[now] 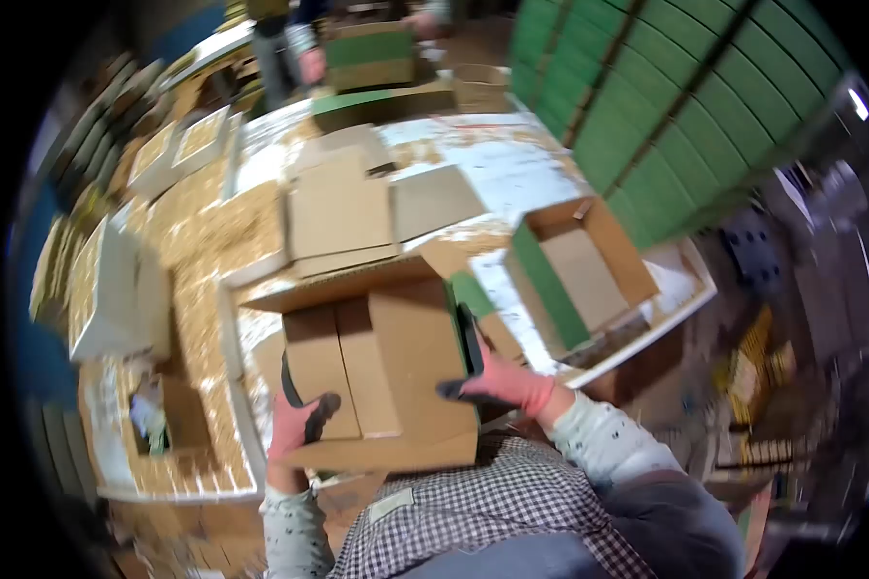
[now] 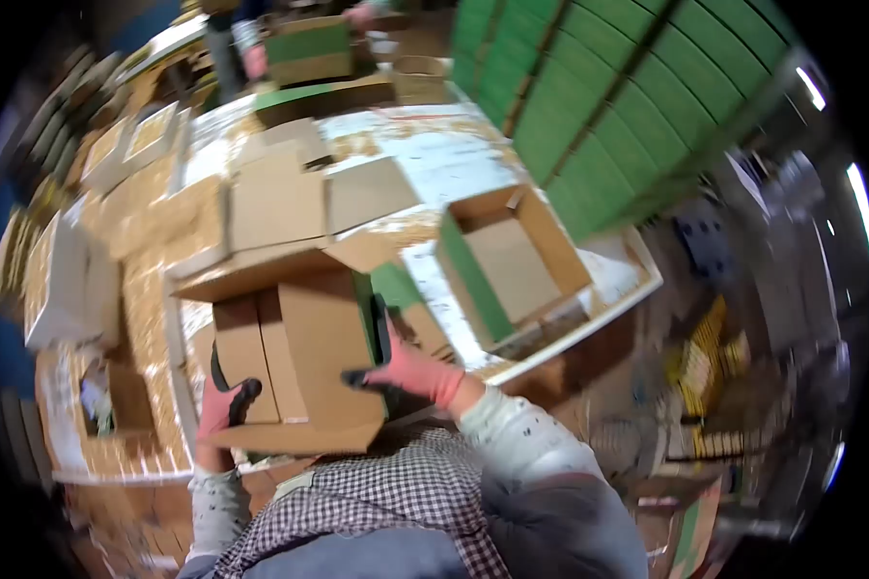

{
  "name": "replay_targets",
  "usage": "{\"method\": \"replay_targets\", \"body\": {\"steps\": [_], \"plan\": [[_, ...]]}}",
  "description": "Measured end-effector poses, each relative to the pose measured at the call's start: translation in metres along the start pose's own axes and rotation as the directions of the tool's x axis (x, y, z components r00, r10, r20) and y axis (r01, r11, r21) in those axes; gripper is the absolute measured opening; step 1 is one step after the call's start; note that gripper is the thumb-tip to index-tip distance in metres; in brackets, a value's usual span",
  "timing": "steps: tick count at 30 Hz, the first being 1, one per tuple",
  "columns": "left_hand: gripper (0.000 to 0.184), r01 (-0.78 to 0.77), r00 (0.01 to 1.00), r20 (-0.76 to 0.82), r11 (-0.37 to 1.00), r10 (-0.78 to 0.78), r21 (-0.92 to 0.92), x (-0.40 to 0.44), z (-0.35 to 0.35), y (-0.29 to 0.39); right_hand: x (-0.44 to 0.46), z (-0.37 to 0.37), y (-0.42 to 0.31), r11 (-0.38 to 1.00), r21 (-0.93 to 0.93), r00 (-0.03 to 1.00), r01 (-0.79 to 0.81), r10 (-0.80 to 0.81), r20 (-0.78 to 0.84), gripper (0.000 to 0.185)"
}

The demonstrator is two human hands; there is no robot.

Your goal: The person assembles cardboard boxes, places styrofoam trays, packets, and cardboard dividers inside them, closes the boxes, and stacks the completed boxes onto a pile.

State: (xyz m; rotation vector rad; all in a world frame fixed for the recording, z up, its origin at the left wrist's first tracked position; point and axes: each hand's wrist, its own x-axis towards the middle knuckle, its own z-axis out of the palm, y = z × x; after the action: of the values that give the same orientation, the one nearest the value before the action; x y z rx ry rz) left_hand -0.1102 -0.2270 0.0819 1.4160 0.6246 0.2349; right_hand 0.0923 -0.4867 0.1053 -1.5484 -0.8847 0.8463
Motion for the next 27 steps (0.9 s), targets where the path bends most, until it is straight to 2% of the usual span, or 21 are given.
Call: {"method": "replay_targets", "body": {"steps": [2, 3, 5, 6, 7, 9, 11, 13, 14, 15, 17, 18, 19, 20, 21, 22, 23, 24, 25, 26, 27], "plan": [[0.052, -0.016, 0.989, 0.145, 0.998, 0.008, 0.055, 0.019, 0.036, 0.009, -0.048, -0.008, -0.029, 0.965, 0.165, 0.923, -0.205, 0.247, -0.297, 0.093], [0.049, -0.141, 0.977, 0.173, 0.986, 0.124, 0.092, 0.029, 0.069, 0.018, -0.078, -0.022, -0.031, 0.935, 0.229, 0.836, -0.270, 0.345, -0.426, 0.089], [0.044, -0.301, 0.917, 0.293, 0.951, 0.269, 0.070, 0.056, 0.134, 0.054, -0.138, -0.049, -0.028, 0.816, 0.575, 0.693, -0.049, 0.443, -0.569, 0.071], [0.044, -0.239, 0.884, 0.411, 0.971, 0.221, -0.010, 0.078, 0.158, 0.067, -0.165, -0.063, -0.026, 0.757, 0.648, 0.637, 0.080, 0.462, -0.618, 0.068], [0.043, -0.165, 0.834, 0.521, 0.983, 0.183, -0.082, 0.103, 0.180, 0.078, -0.187, -0.079, -0.020, 0.724, 0.662, 0.590, 0.194, 0.453, -0.668, 0.066], [0.047, -0.380, 0.798, 0.483, 0.923, 0.360, -0.060, 0.187, 0.237, 0.045, -0.214, -0.111, -0.008, 0.682, 0.639, 0.525, 0.356, 0.420, -0.740, 0.062], [0.058, -0.533, 0.763, 0.473, 0.842, 0.440, 0.078, 0.256, 0.294, 0.024, -0.214, -0.139, 0.017, 0.659, 0.606, 0.496, 0.445, 0.382, -0.780, 0.058], [0.073, -0.354, 0.821, 0.518, 0.926, 0.242, 0.128, 0.293, 0.324, -0.004, -0.193, -0.162, 0.052, 0.643, 0.578, 0.495, 0.503, 0.335, -0.802, 0.055], [0.079, -0.280, 0.809, 0.581, 0.928, 0.090, 0.246, 0.312, 0.332, -0.025, -0.177, -0.171, 0.072, 0.640, 0.564, 0.508, 0.522, 0.297, -0.808, 0.053], [0.076, -0.223, 0.836, 0.544, 0.953, 0.077, 0.207, 0.296, 0.333, -0.013, -0.160, -0.177, 0.091, 0.635, 0.551, 0.539, 0.541, 0.241, -0.807, 0.051], [0.071, -0.286, 0.826, 0.534, 0.951, 0.182, 0.118, 0.291, 0.321, -0.011, -0.130, -0.185, 0.124, 0.633, 0.516, 0.640, 0.577, 0.042, -0.767, 0.048], [0.062, -0.354, 0.844, 0.484, 0.917, 0.229, 0.183, 0.263, 0.291, 0.017, -0.119, -0.188, 0.133, 0.727, 0.457, 0.650, 0.513, 0.018, -0.759, 0.047], [0.062, -0.365, 0.820, 0.496, 0.929, 0.288, 0.064, 0.256, 0.260, 0.030, -0.116, -0.187, 0.129, 0.915, 0.365, 0.484, 0.170, 0.245, -0.840, 0.054], [0.074, -0.571, 0.776, 0.524, 0.746, 0.352, 0.343, 0.236, 0.219, 0.061, -0.103, -0.185, 0.095, 0.826, 0.526, 0.349, 0.201, 0.442, -0.827, 0.066], [0.083, -0.578, 0.814, 0.529, 0.419, 0.241, 0.700, 0.224, 0.173, 0.073, -0.116, -0.198, 0.092, 0.951, 0.259, 0.346, -0.167, 0.303, -0.888, 0.076], [0.073, -0.408, 0.912, 0.405, 0.215, 0.062, 0.887, 0.215, 0.127, 0.059, -0.126, -0.204, 0.081, 0.659, -0.202, 0.292, -0.725, 0.028, -0.956, 0.079], [0.065, -0.216, 0.974, 0.213, -0.029, -0.080, 0.976, 0.213, 0.081, 0.041, -0.119, -0.197, 0.035, 0.703, -0.207, 0.237, -0.681, -0.057, -0.970, 0.081], [0.056, -0.118, 0.957, 0.142, 0.108, -0.254, 0.987, 0.232, 0.031, 0.008, -0.114, -0.198, 0.010, 0.765, -0.231, 0.181, -0.601, -0.151, -0.972, 0.075], [0.048, 0.015, 0.899, 0.088, 0.231, -0.429, 0.973, 0.238, -0.008, -0.019, -0.100, -0.187, -0.011, 0.817, -0.350, 0.121, -0.459, -0.332, -0.935, 0.069], [0.043, 0.074, 0.960, -0.017, 0.196, -0.280, 0.978, 0.199, 0.008, 0.015, -0.077, -0.170, -0.053, 0.789, -0.542, 0.229, -0.290, -0.492, -0.840, 0.065], [0.041, 0.081, 0.996, -0.079, 0.046, -0.043, 0.996, 0.182, 0.011, 0.028, -0.058, -0.161, -0.070, 0.609, -0.746, 0.319, -0.271, -0.674, -0.666, 0.067]]}}
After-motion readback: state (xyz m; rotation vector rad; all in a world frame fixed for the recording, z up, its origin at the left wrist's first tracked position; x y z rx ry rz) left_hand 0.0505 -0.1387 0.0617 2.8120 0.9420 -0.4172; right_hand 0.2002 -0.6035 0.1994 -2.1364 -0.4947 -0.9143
